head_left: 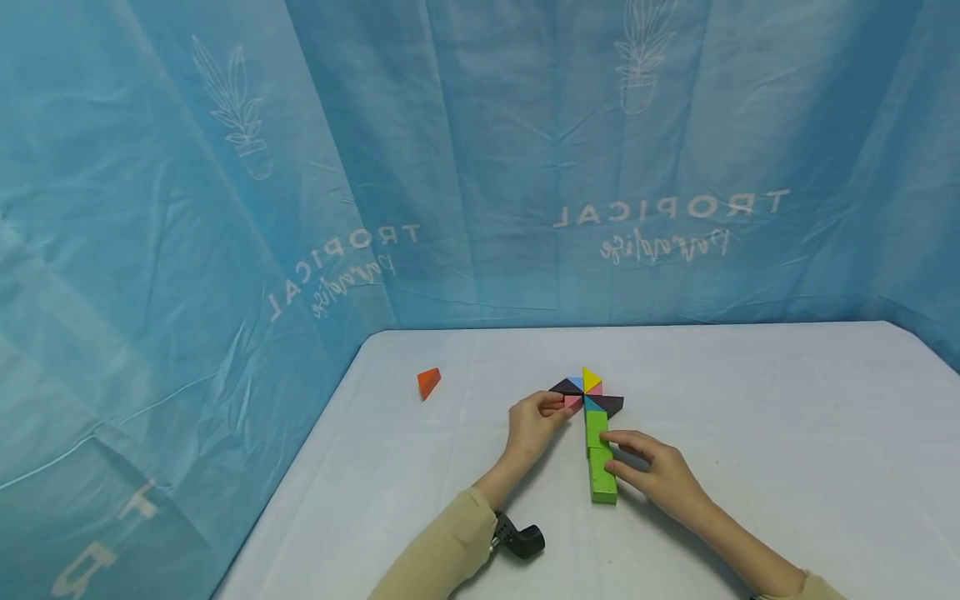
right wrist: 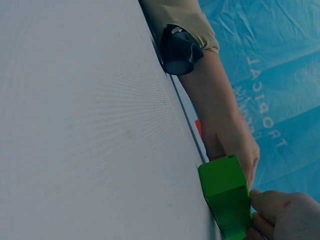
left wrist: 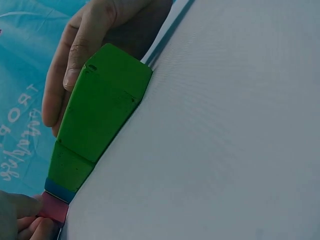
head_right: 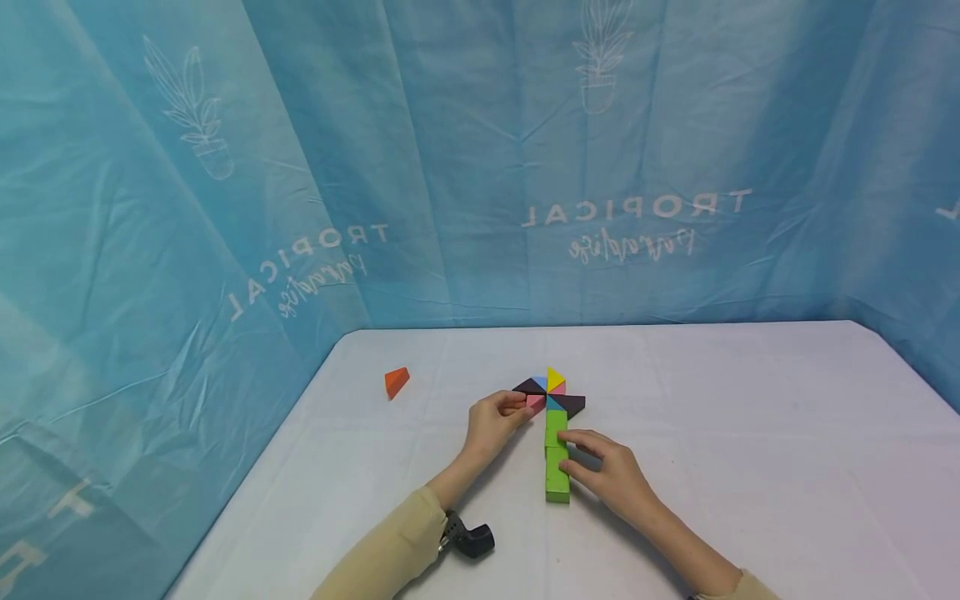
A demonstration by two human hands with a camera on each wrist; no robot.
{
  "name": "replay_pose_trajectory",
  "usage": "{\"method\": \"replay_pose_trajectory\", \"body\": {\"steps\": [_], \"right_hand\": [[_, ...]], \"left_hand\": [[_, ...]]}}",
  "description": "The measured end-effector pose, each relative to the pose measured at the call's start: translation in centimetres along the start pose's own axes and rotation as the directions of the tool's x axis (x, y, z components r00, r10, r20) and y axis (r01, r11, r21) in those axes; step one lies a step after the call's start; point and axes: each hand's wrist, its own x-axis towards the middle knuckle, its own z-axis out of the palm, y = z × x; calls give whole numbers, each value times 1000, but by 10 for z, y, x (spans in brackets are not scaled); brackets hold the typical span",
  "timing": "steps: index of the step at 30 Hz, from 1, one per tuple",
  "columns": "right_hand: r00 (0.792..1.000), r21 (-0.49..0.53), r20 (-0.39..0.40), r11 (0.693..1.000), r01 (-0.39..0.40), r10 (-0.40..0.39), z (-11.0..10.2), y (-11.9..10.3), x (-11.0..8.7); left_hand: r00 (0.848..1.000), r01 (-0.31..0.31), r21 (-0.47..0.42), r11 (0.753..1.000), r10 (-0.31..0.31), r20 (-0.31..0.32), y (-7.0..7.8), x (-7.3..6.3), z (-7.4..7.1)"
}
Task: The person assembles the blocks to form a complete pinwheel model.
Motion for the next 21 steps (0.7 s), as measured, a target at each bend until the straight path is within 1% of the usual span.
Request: {"method": "replay_pose_trajectory", "body": {"steps": [9,21], "right_hand": [[1000,-2,8,1000,-4,4,-1,-2,-1],[999,-12,2,999,-32,32,2,4,1]], "left_hand": [[1000,23,-13,1000,-24,-9,0,4,3],[1000,24,-5,1000,-25,-15,-1,7,4]]}}
